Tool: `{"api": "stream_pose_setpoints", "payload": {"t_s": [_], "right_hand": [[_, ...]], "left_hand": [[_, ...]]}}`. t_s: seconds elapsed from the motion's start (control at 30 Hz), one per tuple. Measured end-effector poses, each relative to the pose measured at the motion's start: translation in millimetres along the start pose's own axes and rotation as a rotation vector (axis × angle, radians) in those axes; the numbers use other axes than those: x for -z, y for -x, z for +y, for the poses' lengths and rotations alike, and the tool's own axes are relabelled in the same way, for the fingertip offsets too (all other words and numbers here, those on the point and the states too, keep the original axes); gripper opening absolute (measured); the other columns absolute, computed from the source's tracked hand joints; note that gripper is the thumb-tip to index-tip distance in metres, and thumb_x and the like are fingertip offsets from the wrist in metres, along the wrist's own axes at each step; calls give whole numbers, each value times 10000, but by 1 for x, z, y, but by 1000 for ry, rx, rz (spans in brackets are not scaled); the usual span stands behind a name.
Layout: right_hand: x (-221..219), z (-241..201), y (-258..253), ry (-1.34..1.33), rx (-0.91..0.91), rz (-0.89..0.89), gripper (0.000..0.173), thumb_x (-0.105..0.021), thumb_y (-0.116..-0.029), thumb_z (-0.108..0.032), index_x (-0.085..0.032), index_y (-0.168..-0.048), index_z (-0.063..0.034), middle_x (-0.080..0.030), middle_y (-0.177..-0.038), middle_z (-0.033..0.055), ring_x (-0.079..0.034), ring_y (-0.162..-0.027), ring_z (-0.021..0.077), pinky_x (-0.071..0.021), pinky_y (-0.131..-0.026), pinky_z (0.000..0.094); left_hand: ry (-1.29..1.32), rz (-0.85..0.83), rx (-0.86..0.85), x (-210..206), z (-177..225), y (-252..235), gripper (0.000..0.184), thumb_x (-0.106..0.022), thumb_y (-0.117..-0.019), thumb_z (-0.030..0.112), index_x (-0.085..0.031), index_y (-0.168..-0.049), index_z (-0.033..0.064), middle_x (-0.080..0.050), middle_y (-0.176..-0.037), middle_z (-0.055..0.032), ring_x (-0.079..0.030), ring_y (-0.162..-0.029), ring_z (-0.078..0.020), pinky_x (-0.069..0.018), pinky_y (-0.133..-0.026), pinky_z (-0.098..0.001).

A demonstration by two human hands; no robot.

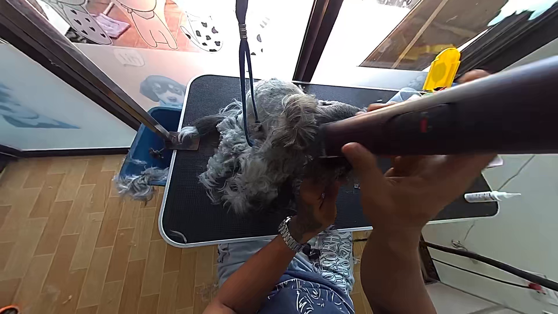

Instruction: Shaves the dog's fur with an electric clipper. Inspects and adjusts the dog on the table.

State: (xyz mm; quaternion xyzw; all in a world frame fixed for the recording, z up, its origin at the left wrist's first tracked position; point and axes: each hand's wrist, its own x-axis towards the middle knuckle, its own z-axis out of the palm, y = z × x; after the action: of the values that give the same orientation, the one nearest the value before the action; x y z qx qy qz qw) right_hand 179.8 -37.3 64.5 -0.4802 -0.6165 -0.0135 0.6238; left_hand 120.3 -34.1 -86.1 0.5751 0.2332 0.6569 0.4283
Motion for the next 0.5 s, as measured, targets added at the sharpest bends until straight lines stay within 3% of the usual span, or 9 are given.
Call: {"api": "stream_pose_setpoints", "payload": {"t_s": [0.13,0.23,0.37,0.5], "right_hand": [[17,-3,-2,-52,-6,107,744,-861,-827,-154,-371,-1379,-60,-682,-1237,59,-695,-1139,259,-620,-956,464],[39,7,-8,160,-57,226,838,-834,-868,-206,-262,-1433,34,-612,-1257,89,-674,-1115,200,-604,-923,387],[33,6,-15,200,-253,146,835,-788,-911,-278,-236,-1475,-5,-598,-1217,47,-694,-999,119,-633,-762,284],[20,0,-14,126,-288,82,767,-801,-898,-267,-298,-1427,-30,-606,-1170,33,-701,-952,96,-634,-708,244]], "left_hand": [[-33,25,4,3,1,0,253,-540,-1043,151,-711,-979,-24,-710,-981,-65,-657,-990,-37,-550,-921,-248],[-64,35,11,7,1,2,302,-528,-1060,206,-706,-963,-18,-701,-1005,-84,-655,-1012,-62,-550,-922,-264],[-74,35,12,9,1,7,297,-535,-1057,214,-706,-980,-17,-694,-1042,-75,-646,-1041,-48,-547,-944,-257],[-96,23,28,16,2,13,289,-543,-1055,216,-706,-1003,-16,-690,-1051,-62,-647,-1036,-33,-553,-947,-253]]}}
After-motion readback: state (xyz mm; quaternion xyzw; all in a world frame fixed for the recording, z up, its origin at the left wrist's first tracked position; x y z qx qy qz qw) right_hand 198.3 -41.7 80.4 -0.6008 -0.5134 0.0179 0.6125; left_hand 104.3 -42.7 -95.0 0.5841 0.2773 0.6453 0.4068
